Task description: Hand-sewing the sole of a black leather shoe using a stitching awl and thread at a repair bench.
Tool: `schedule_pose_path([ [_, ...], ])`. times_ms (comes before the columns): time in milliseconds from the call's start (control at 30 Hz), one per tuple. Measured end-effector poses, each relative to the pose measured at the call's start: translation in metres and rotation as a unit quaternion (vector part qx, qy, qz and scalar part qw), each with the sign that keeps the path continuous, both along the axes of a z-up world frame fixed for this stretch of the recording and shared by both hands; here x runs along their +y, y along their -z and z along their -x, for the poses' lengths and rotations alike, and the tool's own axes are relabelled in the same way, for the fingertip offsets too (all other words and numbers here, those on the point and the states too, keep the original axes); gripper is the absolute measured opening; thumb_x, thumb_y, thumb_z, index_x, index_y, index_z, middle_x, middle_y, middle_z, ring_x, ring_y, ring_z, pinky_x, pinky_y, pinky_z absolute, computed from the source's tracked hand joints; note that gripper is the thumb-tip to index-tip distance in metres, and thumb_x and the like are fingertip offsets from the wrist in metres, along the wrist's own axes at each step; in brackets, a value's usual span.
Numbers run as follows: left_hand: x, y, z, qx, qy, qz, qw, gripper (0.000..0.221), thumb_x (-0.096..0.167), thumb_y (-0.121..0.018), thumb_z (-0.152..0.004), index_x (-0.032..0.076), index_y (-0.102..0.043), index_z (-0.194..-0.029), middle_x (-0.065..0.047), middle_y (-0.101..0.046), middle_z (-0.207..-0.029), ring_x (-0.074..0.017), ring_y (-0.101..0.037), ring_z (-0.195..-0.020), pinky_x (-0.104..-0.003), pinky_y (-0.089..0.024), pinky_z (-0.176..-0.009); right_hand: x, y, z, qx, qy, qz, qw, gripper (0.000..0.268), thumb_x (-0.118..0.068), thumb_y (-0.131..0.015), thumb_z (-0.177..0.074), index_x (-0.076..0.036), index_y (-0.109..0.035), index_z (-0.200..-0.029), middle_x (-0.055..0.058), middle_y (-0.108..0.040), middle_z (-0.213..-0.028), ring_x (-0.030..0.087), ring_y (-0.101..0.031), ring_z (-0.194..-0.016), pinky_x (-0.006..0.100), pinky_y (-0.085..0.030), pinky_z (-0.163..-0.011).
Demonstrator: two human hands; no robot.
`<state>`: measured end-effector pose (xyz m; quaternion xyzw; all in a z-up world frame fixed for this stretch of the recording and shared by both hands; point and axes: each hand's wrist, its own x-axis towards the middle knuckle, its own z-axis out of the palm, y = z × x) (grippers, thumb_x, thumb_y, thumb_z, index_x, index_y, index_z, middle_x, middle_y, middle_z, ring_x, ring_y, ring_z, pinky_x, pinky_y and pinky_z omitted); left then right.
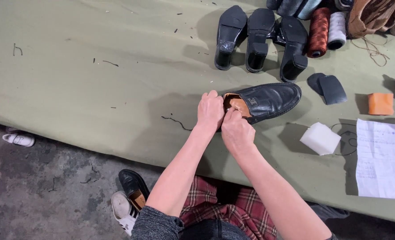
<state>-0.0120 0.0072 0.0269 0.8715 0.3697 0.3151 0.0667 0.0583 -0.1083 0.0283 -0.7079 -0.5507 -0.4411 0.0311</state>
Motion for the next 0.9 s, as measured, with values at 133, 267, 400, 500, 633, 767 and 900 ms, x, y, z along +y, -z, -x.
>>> schedule_pose_path([
  [133, -0.001, 0.0, -0.001, -0.012, 0.002, 0.0, 1.0, 0.013, 0.005, -0.06, -0.078, 0.007, -0.067, -0.067, -0.007, -0.047, -0.072, -0.0295, -0.057, -0.071, -0.038, -0.055, -0.061, 0.005, 0.01, -0.01, 0.052, 0.034, -0.009, 0.998, 0.029, -0.018, -0.057, -0.086, -0.006, -0.072, -0.109, 0.003, -0.056, -0.073, 0.017, -0.056, -0.04, 0.037, -0.052, -0.037],
  [267, -0.001, 0.004, 0.002, -0.018, 0.01, -0.004, 1.0, 0.017, 0.004, -0.06, -0.082, 0.005, -0.066, -0.067, -0.006, -0.047, -0.071, -0.0284, -0.058, -0.068, -0.037, -0.054, -0.06, 0.019, 0.007, -0.03, 0.524, 0.126, 0.196, 0.82, 0.047, -0.048, -0.044, -0.105, -0.012, -0.073, -0.104, 0.013, -0.073, -0.093, 0.041, -0.074, -0.092, 0.057, -0.061, -0.077],
  [400, -0.002, 0.0, 0.003, -0.013, 0.012, -0.015, 1.0, 0.016, 0.005, -0.061, -0.083, 0.006, -0.067, -0.068, -0.006, -0.047, -0.071, -0.0284, -0.059, -0.069, -0.037, -0.054, -0.061, 0.021, -0.009, -0.029, 0.576, 0.131, 0.174, 0.788, 0.05, -0.05, -0.047, -0.101, -0.009, -0.077, -0.105, 0.017, -0.076, -0.091, 0.042, -0.074, -0.095, 0.055, -0.061, -0.08],
  [500, 0.001, 0.007, 0.0, -0.023, 0.015, -0.001, 1.0, 0.015, 0.007, -0.058, -0.081, 0.006, -0.065, -0.068, -0.007, -0.048, -0.072, -0.0296, -0.057, -0.07, -0.041, -0.053, -0.061, 0.02, 0.035, -0.024, 0.394, 0.113, 0.214, 0.886, 0.035, -0.036, -0.051, -0.104, -0.006, -0.068, -0.099, 0.01, -0.067, -0.079, 0.035, -0.076, -0.074, 0.053, -0.062, -0.06],
  [633, 0.001, 0.011, 0.001, -0.012, 0.003, -0.008, 1.0, 0.015, 0.006, -0.059, -0.081, 0.007, -0.066, -0.068, -0.007, -0.046, -0.072, -0.0291, -0.057, -0.07, -0.038, -0.052, -0.064, 0.0, -0.019, 0.014, 0.018, 0.047, 0.008, 0.999, 0.03, -0.012, -0.049, -0.089, -0.005, -0.07, -0.108, -0.001, -0.053, -0.073, 0.009, -0.054, -0.041, 0.025, -0.05, -0.041],
  [767, 0.002, 0.011, 0.0, -0.018, 0.008, -0.011, 1.0, 0.014, 0.007, -0.059, -0.08, 0.007, -0.065, -0.067, -0.006, -0.046, -0.071, -0.0298, -0.056, -0.068, -0.04, -0.051, -0.064, 0.004, -0.014, 0.006, 0.001, 0.048, -0.016, 0.999, 0.022, -0.017, -0.056, -0.089, -0.008, -0.071, -0.102, -0.001, -0.052, -0.07, 0.012, -0.054, -0.041, 0.029, -0.05, -0.039],
  [900, 0.008, 0.029, -0.004, -0.014, 0.01, -0.029, 0.999, 0.01, 0.012, -0.065, -0.076, 0.01, -0.064, -0.067, -0.005, -0.046, -0.072, -0.0279, -0.056, -0.068, -0.039, -0.05, -0.065, 0.028, -0.033, -0.013, 0.539, 0.163, 0.253, 0.786, 0.049, -0.042, -0.04, -0.108, -0.003, -0.069, -0.11, 0.022, -0.073, -0.105, 0.046, -0.072, -0.105, 0.062, -0.058, -0.087],
])
